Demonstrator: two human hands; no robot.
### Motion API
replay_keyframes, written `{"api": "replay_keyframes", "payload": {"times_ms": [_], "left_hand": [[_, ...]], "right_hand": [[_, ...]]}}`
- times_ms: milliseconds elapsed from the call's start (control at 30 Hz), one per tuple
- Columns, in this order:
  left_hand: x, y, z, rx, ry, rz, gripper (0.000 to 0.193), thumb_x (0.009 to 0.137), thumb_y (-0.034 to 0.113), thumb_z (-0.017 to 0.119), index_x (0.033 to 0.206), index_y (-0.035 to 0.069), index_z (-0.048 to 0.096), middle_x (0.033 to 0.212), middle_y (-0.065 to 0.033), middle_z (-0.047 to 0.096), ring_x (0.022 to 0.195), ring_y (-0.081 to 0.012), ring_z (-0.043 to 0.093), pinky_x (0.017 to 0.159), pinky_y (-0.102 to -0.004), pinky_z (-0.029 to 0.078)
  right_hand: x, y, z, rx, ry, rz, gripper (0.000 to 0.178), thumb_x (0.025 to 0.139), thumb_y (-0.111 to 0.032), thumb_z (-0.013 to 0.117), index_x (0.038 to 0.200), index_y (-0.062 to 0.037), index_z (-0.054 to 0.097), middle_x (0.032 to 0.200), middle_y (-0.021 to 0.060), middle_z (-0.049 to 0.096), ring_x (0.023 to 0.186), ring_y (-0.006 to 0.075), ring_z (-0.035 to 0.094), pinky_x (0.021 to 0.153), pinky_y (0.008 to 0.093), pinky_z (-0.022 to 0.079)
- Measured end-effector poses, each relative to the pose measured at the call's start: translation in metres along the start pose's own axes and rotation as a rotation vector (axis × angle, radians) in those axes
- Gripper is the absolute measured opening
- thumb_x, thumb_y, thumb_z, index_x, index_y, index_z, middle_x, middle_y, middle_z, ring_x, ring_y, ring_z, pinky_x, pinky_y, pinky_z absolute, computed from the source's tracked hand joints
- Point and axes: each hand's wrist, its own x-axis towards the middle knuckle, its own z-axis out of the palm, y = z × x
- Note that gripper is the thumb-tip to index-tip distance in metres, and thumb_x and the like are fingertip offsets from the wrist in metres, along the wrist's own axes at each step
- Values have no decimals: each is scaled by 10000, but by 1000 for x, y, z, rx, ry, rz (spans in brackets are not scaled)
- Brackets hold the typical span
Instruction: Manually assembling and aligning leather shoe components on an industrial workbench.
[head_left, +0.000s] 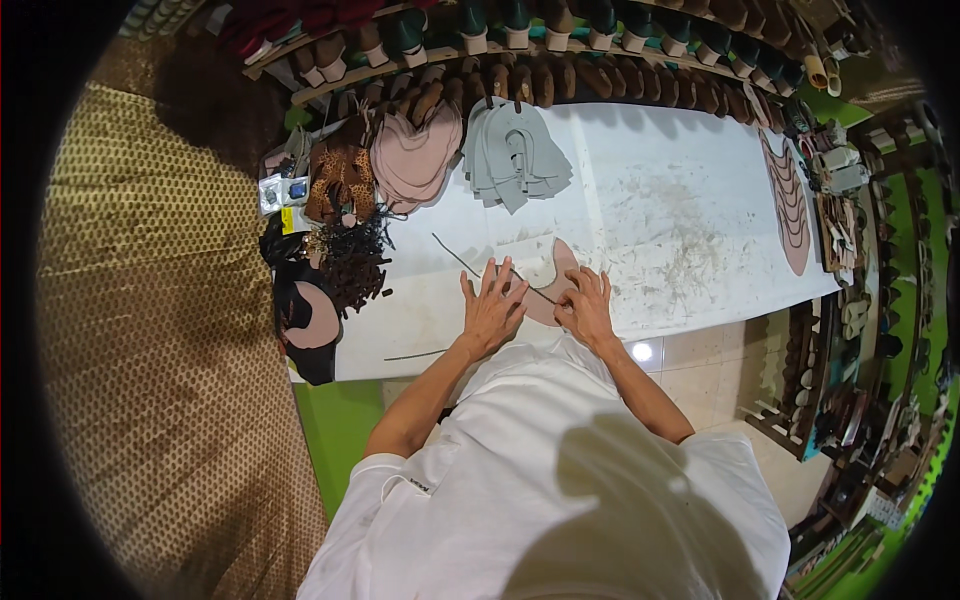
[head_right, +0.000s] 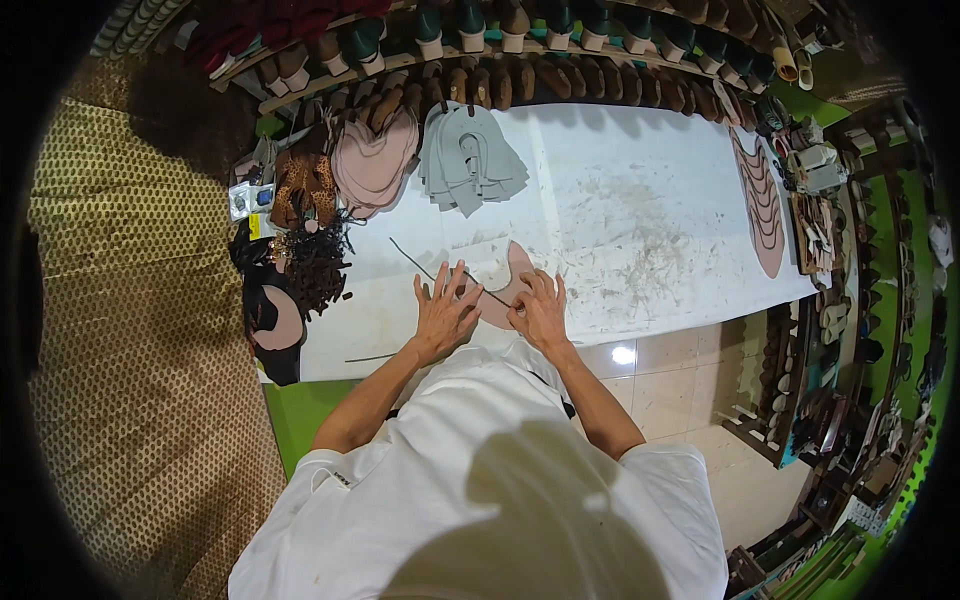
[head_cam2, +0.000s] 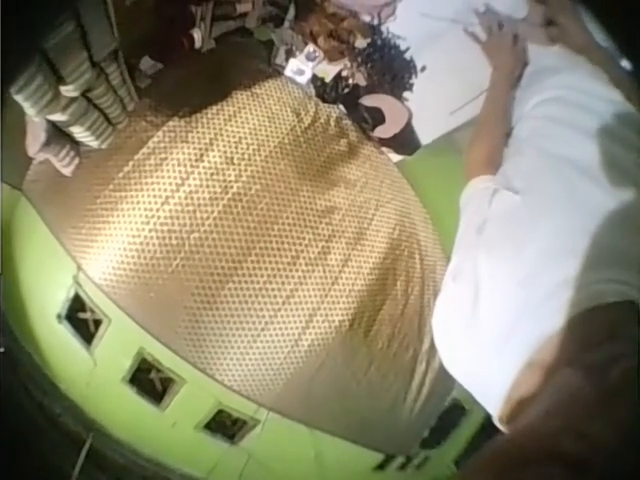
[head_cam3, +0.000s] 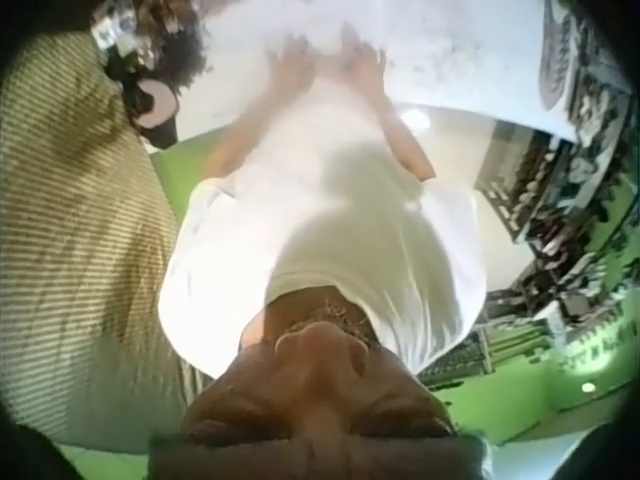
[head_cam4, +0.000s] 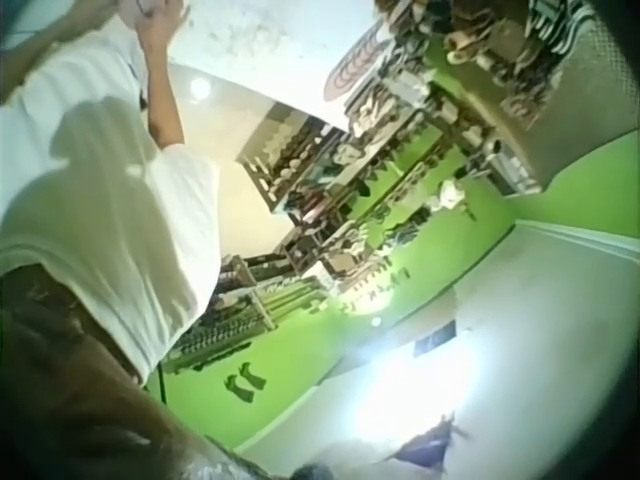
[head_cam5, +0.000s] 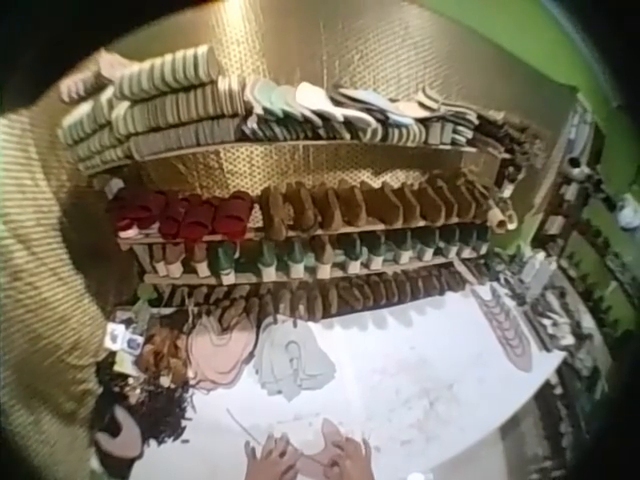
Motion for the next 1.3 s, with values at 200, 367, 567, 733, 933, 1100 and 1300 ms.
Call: {"api": "replay_keyframes", "payload": {"times_ms": [200,367,567,733,933,1100,1300], "left_hand": [[2,-1,-3,-49,-1,-14,473,1009,426,610,1460,290,579,1745,-128,149,1590,-393,123,1125,-792,102],[3,-2,-2,-143,-12,-36,455,978,368,666,1419,271,614,1743,-135,155,1582,-400,139,1131,-774,122],[7,2,-9,-145,-48,16,417,973,309,665,1386,267,632,1738,-136,175,1579,-402,150,1134,-769,126],[7,4,-10,-101,-46,27,386,979,288,647,1364,258,636,1732,-125,194,1582,-393,154,1133,-779,118],[7,7,-5,-51,-23,59,398,972,265,652,1368,234,623,1725,-120,215,1582,-390,161,1132,-782,122],[5,10,2,-83,-4,31,448,953,233,664,1396,231,601,1724,-136,210,1578,-393,166,1123,-772,146],[6,14,7,-123,77,4,469,924,199,676,1387,242,622,1722,-157,206,1569,-406,182,1111,-775,150]], "right_hand": [[0,1,2,4,-13,41,149,759,-215,752,798,-73,726,1408,129,578,1451,384,396,1239,631,132],[2,1,1,1,-17,35,121,758,-194,744,788,-77,728,1380,113,586,1442,373,403,1236,627,146],[4,6,1,-9,7,19,106,758,-183,743,774,-80,728,1373,104,583,1437,376,403,1232,631,160],[13,8,-3,-18,24,2,113,761,-193,748,778,-83,736,1388,101,567,1446,388,385,1229,648,152],[27,11,-8,-53,48,-53,88,769,-150,724,766,-63,716,1359,126,600,1426,395,419,1224,637,179],[32,14,-8,-64,29,-70,101,767,-169,750,784,-75,719,1367,108,581,1432,396,409,1221,648,176],[34,16,-7,-60,15,-77,95,767,-157,757,795,-78,714,1373,111,583,1438,392,405,1228,642,171]]}}
